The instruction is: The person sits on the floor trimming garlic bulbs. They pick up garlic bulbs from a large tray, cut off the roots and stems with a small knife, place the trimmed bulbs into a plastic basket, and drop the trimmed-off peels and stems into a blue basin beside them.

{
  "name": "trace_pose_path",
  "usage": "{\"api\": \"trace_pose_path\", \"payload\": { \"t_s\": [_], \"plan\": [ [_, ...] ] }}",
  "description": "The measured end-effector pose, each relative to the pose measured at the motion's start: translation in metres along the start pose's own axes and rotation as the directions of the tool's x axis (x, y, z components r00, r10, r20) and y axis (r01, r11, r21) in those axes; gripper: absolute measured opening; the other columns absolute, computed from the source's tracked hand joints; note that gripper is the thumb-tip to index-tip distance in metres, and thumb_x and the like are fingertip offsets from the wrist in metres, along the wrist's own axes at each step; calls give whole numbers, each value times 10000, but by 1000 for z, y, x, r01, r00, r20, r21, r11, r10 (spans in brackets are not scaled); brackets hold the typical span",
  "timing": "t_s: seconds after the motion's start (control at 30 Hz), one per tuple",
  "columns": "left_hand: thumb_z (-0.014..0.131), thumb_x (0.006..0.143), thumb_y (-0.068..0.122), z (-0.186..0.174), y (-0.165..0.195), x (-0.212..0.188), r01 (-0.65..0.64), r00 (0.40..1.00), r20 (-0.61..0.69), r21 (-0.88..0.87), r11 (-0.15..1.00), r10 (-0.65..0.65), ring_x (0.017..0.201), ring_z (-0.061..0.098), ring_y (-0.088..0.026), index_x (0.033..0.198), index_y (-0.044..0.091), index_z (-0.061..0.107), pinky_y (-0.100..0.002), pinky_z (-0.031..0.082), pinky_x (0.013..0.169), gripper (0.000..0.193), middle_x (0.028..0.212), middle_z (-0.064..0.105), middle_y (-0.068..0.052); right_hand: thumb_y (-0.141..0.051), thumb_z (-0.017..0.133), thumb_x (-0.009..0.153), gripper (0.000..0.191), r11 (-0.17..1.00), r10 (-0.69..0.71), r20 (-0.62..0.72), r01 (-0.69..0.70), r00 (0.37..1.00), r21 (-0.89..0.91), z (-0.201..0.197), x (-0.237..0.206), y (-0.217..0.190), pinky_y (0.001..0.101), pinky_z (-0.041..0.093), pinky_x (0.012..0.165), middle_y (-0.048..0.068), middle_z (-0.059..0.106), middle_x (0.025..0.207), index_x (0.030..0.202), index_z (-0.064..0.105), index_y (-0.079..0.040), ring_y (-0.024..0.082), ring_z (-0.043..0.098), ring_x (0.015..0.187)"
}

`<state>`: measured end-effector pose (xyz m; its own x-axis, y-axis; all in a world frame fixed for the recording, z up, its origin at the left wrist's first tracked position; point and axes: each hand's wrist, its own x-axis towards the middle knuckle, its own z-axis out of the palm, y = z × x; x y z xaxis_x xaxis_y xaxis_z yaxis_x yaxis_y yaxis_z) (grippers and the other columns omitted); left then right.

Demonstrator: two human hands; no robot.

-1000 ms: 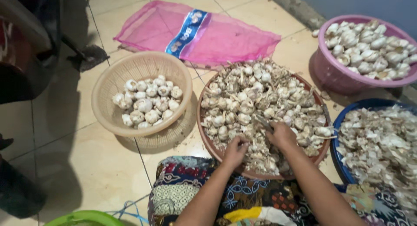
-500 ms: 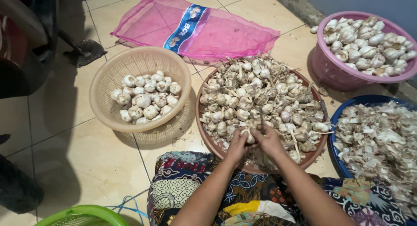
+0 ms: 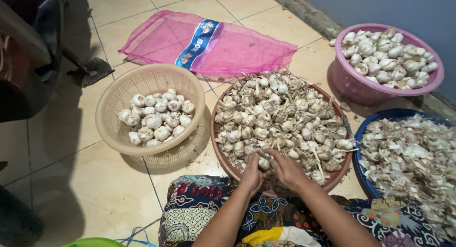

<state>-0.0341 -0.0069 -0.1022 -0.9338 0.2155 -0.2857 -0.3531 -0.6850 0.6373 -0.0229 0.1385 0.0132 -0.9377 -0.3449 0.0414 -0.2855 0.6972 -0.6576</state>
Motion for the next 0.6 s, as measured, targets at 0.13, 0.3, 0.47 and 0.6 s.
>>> {"api": "trace_pose_path", "payload": {
  "t_s": [0.13,0.3,0.47,0.6],
  "plan": [
    [463,1078,395,0,-1,-3,-14,1000,-26,43,999,16,931,592,-187,1223,163,444,-375,513,700,274,1090,557,-53,-280,473,1015,338,993,-56,-62,62,997,101,10,3,9,490,543,835,226,732,1087,1315,554,-148,426,702,1007],
    [477,1046,360,-1,-4,-3,-120,988,-22,498,859,151,1032,633,-229,1309,151,397,-380,543,834,345,1183,619,-132,-313,458,1035,302,983,108,-100,-91,989,160,27,12,15,495,515,822,255,706,983,1214,557,-90,431,682,952],
    [547,1040,272,14,-3,-14,-181,983,148,672,718,109,1076,632,-297,1335,95,346,-370,544,864,398,1226,598,-231,-353,482,1038,372,765,496,-10,-431,869,478,20,29,16,487,520,882,233,674,1114,1307,534,-103,403,665,1030],
    [658,933,261,20,36,-20,24,999,-48,485,874,-1,1131,617,-333,1333,143,380,-422,576,867,502,1350,495,-156,-375,541,1007,502,623,527,121,-479,841,619,5,29,23,490,525,922,195,638,1233,1459,482,-165,386,641,1096]
  ]
}}
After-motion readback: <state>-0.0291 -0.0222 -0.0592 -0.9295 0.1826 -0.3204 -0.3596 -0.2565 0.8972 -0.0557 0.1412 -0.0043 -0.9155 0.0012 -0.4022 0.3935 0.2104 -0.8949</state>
